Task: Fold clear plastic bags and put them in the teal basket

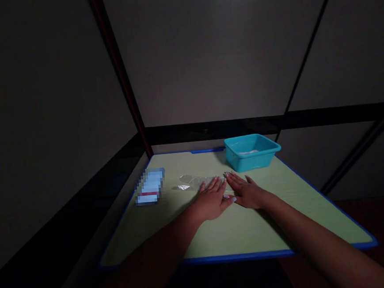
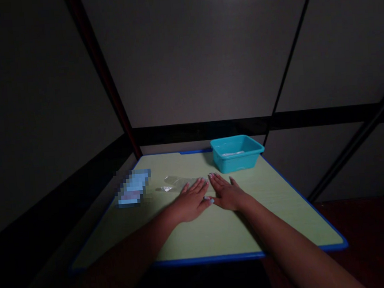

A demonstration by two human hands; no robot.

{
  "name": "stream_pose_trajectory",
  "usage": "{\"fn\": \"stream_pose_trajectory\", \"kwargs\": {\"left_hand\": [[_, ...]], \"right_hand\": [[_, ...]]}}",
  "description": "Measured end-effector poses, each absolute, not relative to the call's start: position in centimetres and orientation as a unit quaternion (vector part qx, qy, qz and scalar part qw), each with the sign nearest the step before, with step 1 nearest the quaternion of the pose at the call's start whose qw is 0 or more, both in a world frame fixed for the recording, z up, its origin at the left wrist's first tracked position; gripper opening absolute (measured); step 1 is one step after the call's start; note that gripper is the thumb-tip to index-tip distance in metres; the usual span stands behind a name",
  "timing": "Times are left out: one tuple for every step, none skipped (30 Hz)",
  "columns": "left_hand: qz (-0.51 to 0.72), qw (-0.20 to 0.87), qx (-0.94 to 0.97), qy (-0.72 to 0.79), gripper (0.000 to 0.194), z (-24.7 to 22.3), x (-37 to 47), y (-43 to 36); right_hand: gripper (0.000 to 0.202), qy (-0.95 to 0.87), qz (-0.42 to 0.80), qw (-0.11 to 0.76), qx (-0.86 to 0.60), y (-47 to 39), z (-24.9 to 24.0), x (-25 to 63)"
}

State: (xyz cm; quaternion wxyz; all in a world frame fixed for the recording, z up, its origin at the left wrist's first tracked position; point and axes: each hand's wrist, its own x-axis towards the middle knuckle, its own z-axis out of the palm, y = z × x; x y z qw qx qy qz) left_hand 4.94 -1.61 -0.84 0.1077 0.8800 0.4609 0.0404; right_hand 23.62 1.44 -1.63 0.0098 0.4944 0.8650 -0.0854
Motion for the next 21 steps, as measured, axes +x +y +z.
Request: {"fn": "stream_pose_trajectory", "kwargs": {"left_hand": [[0.039, 0.108, 0.875, 0.470, 0.075, -0.9, 4.8, -1.5], [0.035, 0.107, 0.870, 0.479, 0.076, -1.0, 4.6, -1.5], [0.033, 0.105, 0.864, 0.490, 0.076, -1.0, 4.5, -1.5], [0.031, 0.103, 0.858, 0.503, 0.076, -0.9, 4.4, -1.5], [0.030, 0.104, 0.850, 0.515, 0.075, -0.9, 4.4, -1.5], [0.028, 0.108, 0.843, 0.526, 0.075, -0.8, 4.3, -1.6], [0.022, 0.115, 0.836, 0.536, 0.074, -0.6, 4.2, -1.6], [0.015, 0.125, 0.829, 0.544, 0.074, -0.5, 4.0, -1.6], [0.007, 0.136, 0.823, 0.551, 0.073, -0.3, 3.9, -1.6], [-0.002, 0.148, 0.817, 0.557, 0.072, -0.2, 3.7, -1.6], [-0.010, 0.159, 0.811, 0.562, 0.072, 0.0, 3.5, -1.5], [-0.017, 0.169, 0.806, 0.566, 0.072, 0.1, 3.3, -1.4], [-0.022, 0.177, 0.802, 0.569, 0.072, 0.2, 3.1, -1.3], [-0.026, 0.183, 0.800, 0.571, 0.072, 0.3, 2.9, -1.2], [-0.028, 0.188, 0.798, 0.572, 0.072, 0.3, 2.8, -1.1], [-0.028, 0.192, 0.796, 0.574, 0.073, 0.3, 2.6, -1.0], [-0.028, 0.195, 0.793, 0.576, 0.074, 0.4, 2.5, -1.0], [-0.027, 0.197, 0.790, 0.579, 0.075, 0.4, 2.4, -0.9], [-0.026, 0.199, 0.788, 0.583, 0.076, 0.4, 2.4, -0.9], [-0.025, 0.198, 0.785, 0.586, 0.076, 0.3, 2.3, -0.8], [-0.025, 0.197, 0.782, 0.591, 0.075, 0.3, 2.3, -0.8]], "right_hand": [[0.078, 0.865, -0.086, 0.010, 0.494, 1.4, -1.6, 23.6], [0.080, 0.865, -0.087, 0.010, 0.494, 1.4, -1.5, 23.6], [0.080, 0.865, -0.089, 0.009, 0.494, 1.4, -1.5, 23.6], [0.081, 0.864, -0.091, 0.008, 0.496, 1.3, -1.5, 23.6], [0.081, 0.863, -0.092, 0.006, 0.497, 1.3, -1.4, 23.6], [0.081, 0.862, -0.093, 0.003, 0.498, 1.3, -1.4, 23.6], [0.081, 0.862, -0.094, 0.001, 0.498, 1.3, -1.4, 23.6], [0.082, 0.862, -0.094, -0.002, 0.497, 1.3, -1.4, 23.6], [0.082, 0.862, -0.095, -0.003, 0.497, 1.3, -1.4, 23.5], [0.083, 0.862, -0.097, -0.003, 0.497, 1.2, -1.3, 23.5], [0.084, 0.862, -0.099, -0.003, 0.497, 1.2, -1.3, 23.5], [0.085, 0.862, -0.100, -0.001, 0.498, 1.2, -1.3, 23.5], [0.085, 0.862, -0.101, -0.001, 0.498, 1.2, -1.3, 23.5], [0.085, 0.862, -0.101, -0.001, 0.497, 1.2, -1.3, 23.5], [0.086, 0.862, -0.100, -0.002, 0.497, 1.3, -1.3, 23.5], [0.086, 0.862, -0.099, -0.002, 0.496, 1.3, -1.3, 23.5], [0.086, 0.862, -0.099, -0.002, 0.497, 1.3, -1.4, 23.5], [0.086, 0.862, -0.099, 0.000, 0.497, 1.3, -1.3, 23.5], [0.086, 0.861, -0.101, 0.002, 0.498, 1.3, -1.3, 23.5], [0.085, 0.861, -0.102, 0.003, 0.499, 1.3, -1.3, 23.5], [0.084, 0.860, -0.102, 0.005, 0.499, 1.2, -1.2, 23.5]]}}
